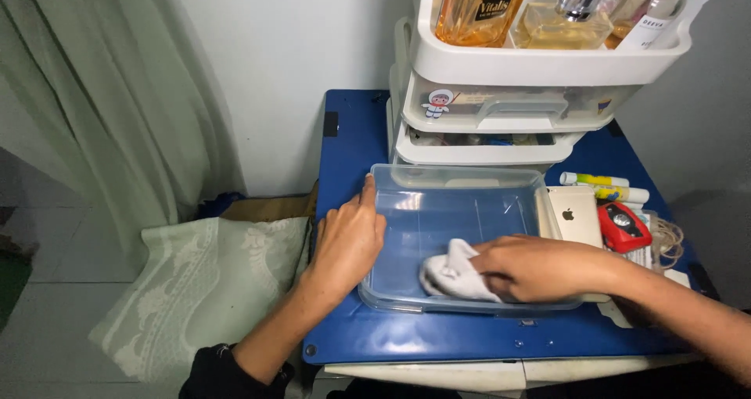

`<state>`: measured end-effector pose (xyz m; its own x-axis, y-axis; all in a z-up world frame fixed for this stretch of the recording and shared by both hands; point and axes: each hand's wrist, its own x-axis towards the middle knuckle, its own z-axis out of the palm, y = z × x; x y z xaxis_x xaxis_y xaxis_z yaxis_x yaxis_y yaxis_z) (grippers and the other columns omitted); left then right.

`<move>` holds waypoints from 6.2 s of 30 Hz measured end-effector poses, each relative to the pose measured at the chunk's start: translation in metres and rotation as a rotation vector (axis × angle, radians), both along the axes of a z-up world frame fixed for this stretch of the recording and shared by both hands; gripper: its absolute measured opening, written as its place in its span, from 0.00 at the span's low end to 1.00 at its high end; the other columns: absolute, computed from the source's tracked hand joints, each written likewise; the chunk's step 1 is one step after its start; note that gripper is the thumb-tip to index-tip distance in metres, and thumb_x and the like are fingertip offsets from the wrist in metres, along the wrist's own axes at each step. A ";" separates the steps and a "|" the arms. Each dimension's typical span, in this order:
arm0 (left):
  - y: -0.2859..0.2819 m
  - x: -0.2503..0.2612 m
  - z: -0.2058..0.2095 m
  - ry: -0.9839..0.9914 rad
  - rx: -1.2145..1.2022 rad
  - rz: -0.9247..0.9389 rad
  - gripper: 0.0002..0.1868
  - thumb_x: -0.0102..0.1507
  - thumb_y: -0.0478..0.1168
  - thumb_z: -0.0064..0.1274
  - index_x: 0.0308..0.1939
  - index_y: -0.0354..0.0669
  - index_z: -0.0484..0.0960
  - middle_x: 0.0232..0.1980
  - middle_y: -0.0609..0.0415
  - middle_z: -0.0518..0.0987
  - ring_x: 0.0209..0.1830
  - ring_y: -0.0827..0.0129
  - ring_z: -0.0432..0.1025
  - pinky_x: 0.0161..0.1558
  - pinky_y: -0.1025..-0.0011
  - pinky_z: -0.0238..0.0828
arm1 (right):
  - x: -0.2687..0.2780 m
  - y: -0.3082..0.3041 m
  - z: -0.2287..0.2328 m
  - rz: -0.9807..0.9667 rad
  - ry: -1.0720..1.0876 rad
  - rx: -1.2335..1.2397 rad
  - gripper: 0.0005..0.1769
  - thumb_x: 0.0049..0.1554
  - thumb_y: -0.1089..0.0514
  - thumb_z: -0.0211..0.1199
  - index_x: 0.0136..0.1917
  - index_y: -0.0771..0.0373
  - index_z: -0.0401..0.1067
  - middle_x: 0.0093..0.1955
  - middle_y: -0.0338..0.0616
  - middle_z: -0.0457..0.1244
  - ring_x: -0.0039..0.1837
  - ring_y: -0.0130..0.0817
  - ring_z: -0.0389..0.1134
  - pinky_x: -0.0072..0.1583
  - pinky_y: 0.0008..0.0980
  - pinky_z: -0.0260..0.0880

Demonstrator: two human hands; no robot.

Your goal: The person empties a clear plastic container, wipes its interior with a cloth, and then repacks various small items including a smartphone, a red device, tubes, and packets back into the container. The person then wipes the container's exterior before closing it.

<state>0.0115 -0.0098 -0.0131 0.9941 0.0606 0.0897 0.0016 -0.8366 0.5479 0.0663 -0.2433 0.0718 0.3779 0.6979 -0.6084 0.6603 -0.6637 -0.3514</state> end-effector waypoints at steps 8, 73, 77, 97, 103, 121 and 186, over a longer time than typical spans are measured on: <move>0.000 0.002 -0.002 -0.048 0.031 0.005 0.30 0.64 0.32 0.39 0.71 0.23 0.65 0.57 0.24 0.78 0.35 0.35 0.81 0.26 0.49 0.77 | -0.006 0.055 -0.030 0.185 0.088 0.293 0.08 0.55 0.69 0.56 0.42 0.67 0.77 0.43 0.51 0.68 0.47 0.53 0.72 0.48 0.47 0.74; 0.006 0.006 0.002 0.028 0.058 -0.024 0.32 0.65 0.34 0.41 0.73 0.24 0.63 0.53 0.29 0.81 0.35 0.37 0.81 0.31 0.46 0.79 | 0.043 0.044 -0.086 0.116 -0.961 0.237 0.18 0.53 0.67 0.62 0.57 0.57 0.78 0.50 0.52 0.67 0.56 0.52 0.71 0.45 0.42 0.80; 0.006 0.006 0.003 0.046 0.045 -0.026 0.32 0.65 0.34 0.41 0.73 0.24 0.63 0.54 0.28 0.81 0.36 0.36 0.81 0.33 0.44 0.80 | 0.034 0.077 -0.089 0.029 -0.770 0.462 0.18 0.53 0.65 0.65 0.57 0.60 0.73 0.51 0.52 0.65 0.55 0.55 0.70 0.49 0.49 0.78; 0.008 0.004 0.001 0.069 -0.014 -0.014 0.33 0.64 0.36 0.40 0.73 0.27 0.62 0.53 0.32 0.82 0.40 0.33 0.80 0.40 0.39 0.78 | 0.033 0.050 -0.037 0.221 -0.633 0.411 0.17 0.51 0.64 0.63 0.53 0.50 0.76 0.54 0.46 0.62 0.55 0.54 0.69 0.50 0.48 0.76; 0.009 0.004 0.001 0.059 -0.006 -0.036 0.33 0.65 0.37 0.40 0.73 0.26 0.62 0.52 0.31 0.82 0.40 0.32 0.80 0.39 0.38 0.78 | 0.067 0.054 -0.108 0.661 -1.155 0.507 0.10 0.59 0.60 0.56 0.52 0.46 0.68 0.55 0.38 0.57 0.55 0.39 0.65 0.46 0.30 0.75; 0.011 -0.002 -0.003 -0.109 0.178 0.028 0.32 0.66 0.43 0.39 0.75 0.40 0.63 0.50 0.37 0.72 0.30 0.31 0.74 0.27 0.37 0.71 | -0.061 -0.009 -0.007 -0.069 -0.739 0.126 0.31 0.51 0.54 0.64 0.68 0.46 0.63 0.62 0.43 0.57 0.52 0.55 0.71 0.40 0.59 0.79; 0.016 -0.047 -0.036 -0.164 -0.514 0.050 0.24 0.61 0.34 0.50 0.62 0.33 0.75 0.17 0.51 0.71 0.17 0.66 0.66 0.27 0.70 0.66 | 0.011 0.064 -0.072 0.602 -0.609 0.569 0.06 0.58 0.58 0.59 0.45 0.51 0.77 0.48 0.32 0.63 0.47 0.40 0.68 0.41 0.40 0.73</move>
